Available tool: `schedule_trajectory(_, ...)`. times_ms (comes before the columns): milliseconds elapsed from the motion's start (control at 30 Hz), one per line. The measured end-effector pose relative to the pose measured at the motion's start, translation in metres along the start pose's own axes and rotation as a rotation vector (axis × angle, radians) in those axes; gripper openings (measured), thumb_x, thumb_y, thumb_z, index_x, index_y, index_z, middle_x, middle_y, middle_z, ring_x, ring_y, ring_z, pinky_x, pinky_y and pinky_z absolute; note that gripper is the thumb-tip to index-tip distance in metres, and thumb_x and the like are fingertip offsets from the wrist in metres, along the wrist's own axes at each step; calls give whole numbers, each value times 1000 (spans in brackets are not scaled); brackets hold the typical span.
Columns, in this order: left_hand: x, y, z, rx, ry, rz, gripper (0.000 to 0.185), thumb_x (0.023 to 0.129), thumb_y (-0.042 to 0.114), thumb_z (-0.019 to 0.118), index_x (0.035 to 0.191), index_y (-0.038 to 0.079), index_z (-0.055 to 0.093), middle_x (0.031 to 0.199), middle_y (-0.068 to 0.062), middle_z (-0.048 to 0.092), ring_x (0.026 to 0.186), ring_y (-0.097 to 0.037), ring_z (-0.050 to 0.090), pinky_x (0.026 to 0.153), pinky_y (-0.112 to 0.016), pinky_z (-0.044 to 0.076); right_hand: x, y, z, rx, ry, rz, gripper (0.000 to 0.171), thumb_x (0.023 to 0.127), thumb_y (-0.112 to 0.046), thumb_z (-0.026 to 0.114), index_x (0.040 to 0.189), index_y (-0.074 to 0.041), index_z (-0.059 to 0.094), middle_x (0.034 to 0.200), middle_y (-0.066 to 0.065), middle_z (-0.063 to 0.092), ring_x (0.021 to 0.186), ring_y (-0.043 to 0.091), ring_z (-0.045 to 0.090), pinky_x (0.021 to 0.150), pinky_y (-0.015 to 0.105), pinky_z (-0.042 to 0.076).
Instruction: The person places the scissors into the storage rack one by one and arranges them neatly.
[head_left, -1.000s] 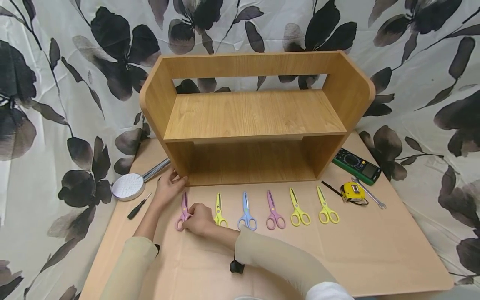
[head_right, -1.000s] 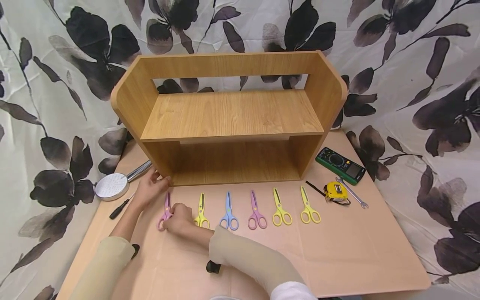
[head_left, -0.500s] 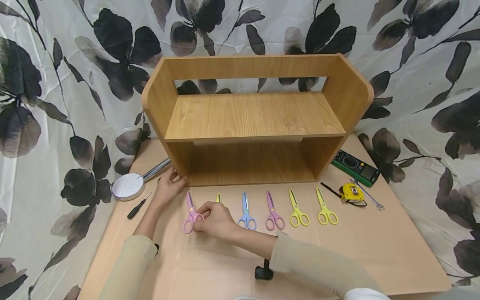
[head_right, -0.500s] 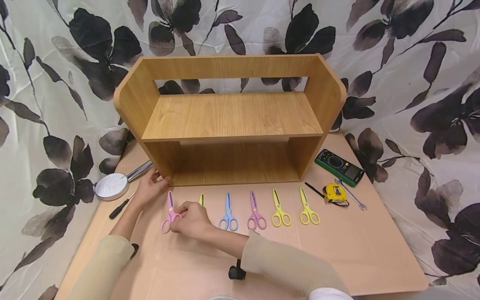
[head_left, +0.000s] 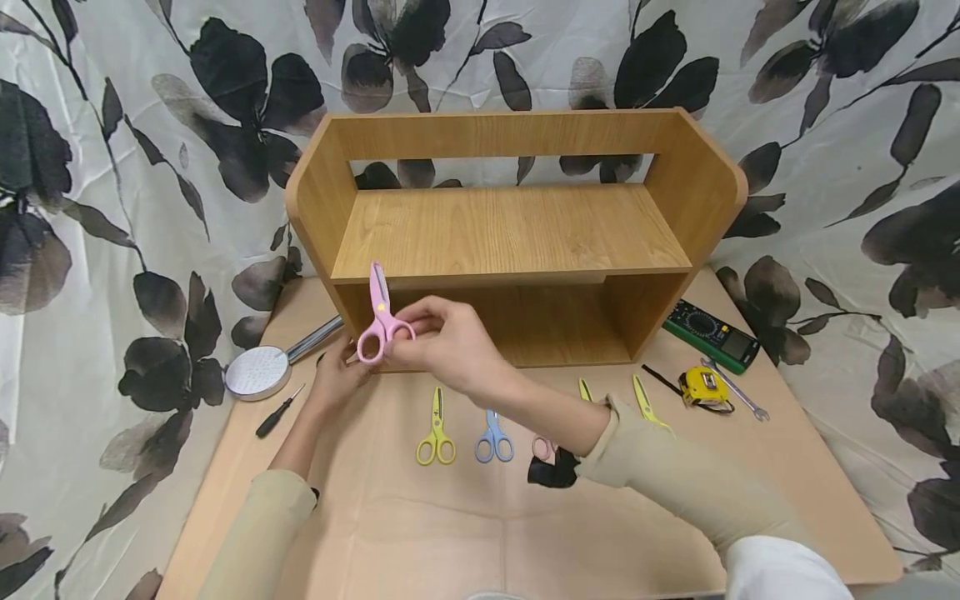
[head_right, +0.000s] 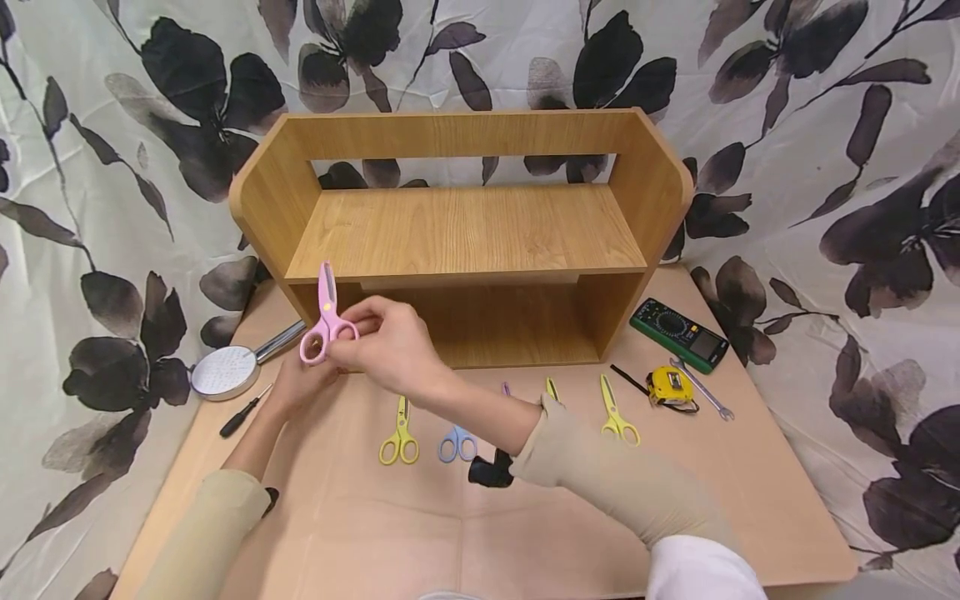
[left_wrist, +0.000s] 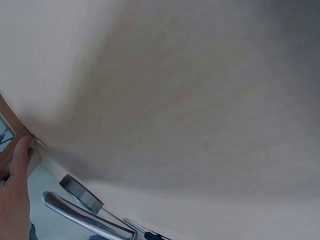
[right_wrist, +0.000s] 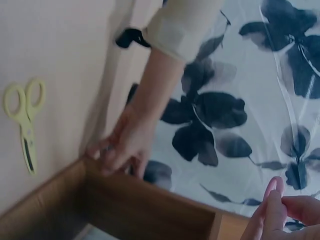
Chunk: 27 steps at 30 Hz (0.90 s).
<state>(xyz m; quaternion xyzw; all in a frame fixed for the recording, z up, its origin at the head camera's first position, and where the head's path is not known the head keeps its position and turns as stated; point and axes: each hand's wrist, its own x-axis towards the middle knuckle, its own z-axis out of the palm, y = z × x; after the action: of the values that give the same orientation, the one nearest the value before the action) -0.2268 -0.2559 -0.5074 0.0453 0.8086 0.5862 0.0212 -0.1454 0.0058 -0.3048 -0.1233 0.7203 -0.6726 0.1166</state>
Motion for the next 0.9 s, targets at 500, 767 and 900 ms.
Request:
schedule_trajectory(500,-3,-2,5,33,11,-14,66,101,1,60,162,15,36,152,-33,50,116,-47,66,77,-29,64,113,-35,16,-94,121,44,30,89,0,75,117,4,65,102,11,69,78,11,71,69,19,61)
schedule_trajectory(767,-4,1,6,29,19,-12,63,102,2,60,160,10,38,152,-34,49,121,-50,63,78,-28,64,132,-35,21,-303,153,86,29,90,-12,81,113,0,69,102,7,70,87,12,65,67,12,55)
schedule_trajectory(900,-5,4,5,22,23,-10,61,101,2,60,159,8,40,150,-35,50,121,-49,63,78,-28,64,137,-37,23,-414,127,95,26,91,-20,81,108,-3,72,99,4,68,89,12,60,63,13,48)
